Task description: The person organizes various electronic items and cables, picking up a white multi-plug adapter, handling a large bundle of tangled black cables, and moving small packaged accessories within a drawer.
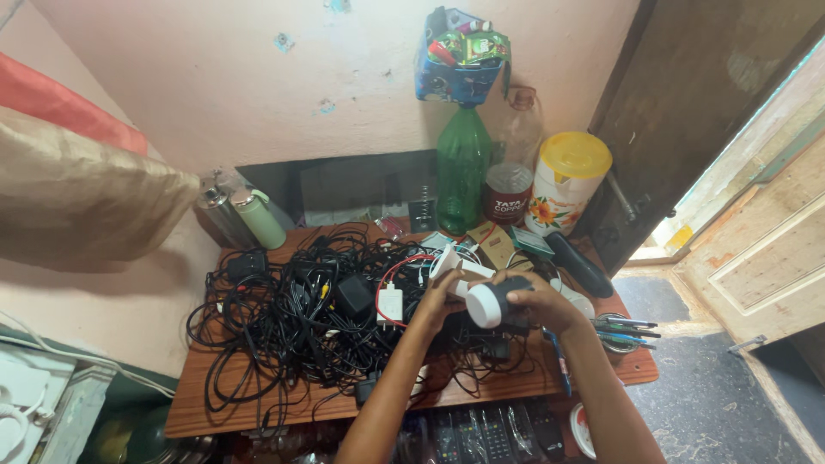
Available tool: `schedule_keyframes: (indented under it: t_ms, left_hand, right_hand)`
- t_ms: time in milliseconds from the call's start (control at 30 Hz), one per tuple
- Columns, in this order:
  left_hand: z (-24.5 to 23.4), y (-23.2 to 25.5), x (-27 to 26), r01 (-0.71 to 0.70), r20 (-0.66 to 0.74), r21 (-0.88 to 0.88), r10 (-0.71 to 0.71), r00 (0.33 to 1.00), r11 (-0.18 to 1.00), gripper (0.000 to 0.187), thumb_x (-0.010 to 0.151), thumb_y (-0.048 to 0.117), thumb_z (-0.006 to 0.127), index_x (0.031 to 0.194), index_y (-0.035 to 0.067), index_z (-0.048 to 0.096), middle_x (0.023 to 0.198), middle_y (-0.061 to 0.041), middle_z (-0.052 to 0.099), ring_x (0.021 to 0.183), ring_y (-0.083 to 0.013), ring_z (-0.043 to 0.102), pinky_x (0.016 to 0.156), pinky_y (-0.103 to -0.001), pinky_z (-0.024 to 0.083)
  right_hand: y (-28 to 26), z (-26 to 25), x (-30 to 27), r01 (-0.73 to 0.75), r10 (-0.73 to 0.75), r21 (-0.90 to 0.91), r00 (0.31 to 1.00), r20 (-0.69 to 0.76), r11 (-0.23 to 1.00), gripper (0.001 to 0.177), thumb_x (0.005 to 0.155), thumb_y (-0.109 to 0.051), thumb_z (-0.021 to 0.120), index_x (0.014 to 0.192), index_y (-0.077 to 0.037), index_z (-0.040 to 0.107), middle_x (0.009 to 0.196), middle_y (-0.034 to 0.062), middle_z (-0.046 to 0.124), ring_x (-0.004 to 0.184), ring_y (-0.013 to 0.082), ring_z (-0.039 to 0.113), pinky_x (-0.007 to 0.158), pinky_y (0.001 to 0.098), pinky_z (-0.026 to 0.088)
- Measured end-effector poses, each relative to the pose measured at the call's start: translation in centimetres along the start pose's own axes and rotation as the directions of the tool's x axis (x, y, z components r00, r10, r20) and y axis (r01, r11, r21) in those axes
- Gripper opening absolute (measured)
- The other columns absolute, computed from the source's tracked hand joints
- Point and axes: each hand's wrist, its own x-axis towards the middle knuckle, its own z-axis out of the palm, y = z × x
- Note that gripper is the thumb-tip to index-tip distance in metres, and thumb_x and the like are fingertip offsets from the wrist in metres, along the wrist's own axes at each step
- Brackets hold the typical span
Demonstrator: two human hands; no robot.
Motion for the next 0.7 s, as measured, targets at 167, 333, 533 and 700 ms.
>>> schedule_keyframes:
  t_ms: [167, 333, 533, 700]
  left_hand:
    - [-1.1, -0.6, -0.1, -0.003, 0.080, 0.044, -0.001, 0.997, 0.999, 0.062, 0.079, 0.038, 0.071, 0.130, 0.003, 0.060, 0.116, -0.016, 0.067, 0.107, -0.0288, 0.067, 0.083, -0.042, 0.060]
    - [-0.8, 0.5, -1.4, 0.032, 0.134, 0.075, -0.042, 0.990, 0.997, 0.070, 0.081, 0.035, 0.069, 0.142, 0.007, 0.050, 0.124, -0.014, 0.064, 0.111, -0.0264, 0.065, 0.087, -0.040, 0.058]
    - [-0.2, 2.7, -3.2, -0.001, 0.255, 0.123, -0.030, 0.967, 0.992, 0.080, 0.079, 0.029, 0.058, 0.154, 0.021, 0.033, 0.136, -0.008, 0.055, 0.116, -0.0269, 0.065, 0.092, -0.043, 0.057]
    - [0.0, 3.1, -3.4, 0.069, 0.266, 0.086, -0.089, 0.960, 0.994, 0.082, 0.077, 0.025, 0.062, 0.154, 0.018, 0.033, 0.135, -0.017, 0.058, 0.115, -0.0311, 0.066, 0.094, -0.047, 0.055]
  right_hand:
    - [-2.1, 1.2, 0.3, 0.029, -0.039, -0.067, 0.989, -0.143, 0.997, 0.049, 0.072, -0.037, 0.077, 0.105, -0.005, 0.064, 0.124, 0.0001, 0.072, 0.100, 0.0142, 0.068, 0.082, 0.0285, 0.057]
    - [-2.9, 2.4, 0.9, 0.007, -0.103, -0.274, 0.935, -0.340, 0.962, 0.044, 0.080, -0.022, 0.084, 0.117, -0.005, 0.067, 0.097, 0.0096, 0.068, 0.080, 0.0178, 0.062, 0.070, 0.0283, 0.053]
    - [-4.6, 4.6, 1.0, 0.000, -0.329, -0.798, 0.911, -0.249, 0.603, 0.047, 0.069, -0.024, 0.085, 0.110, -0.009, 0.068, 0.096, 0.0051, 0.076, 0.085, 0.0143, 0.072, 0.076, 0.0308, 0.056]
    - [-3.8, 5.0, 2.1, -0.083, -0.309, -0.884, 0.918, -0.248, 0.461, 0.056, 0.064, -0.025, 0.085, 0.113, -0.007, 0.065, 0.093, 0.0149, 0.073, 0.085, 0.0291, 0.073, 0.078, 0.0380, 0.056]
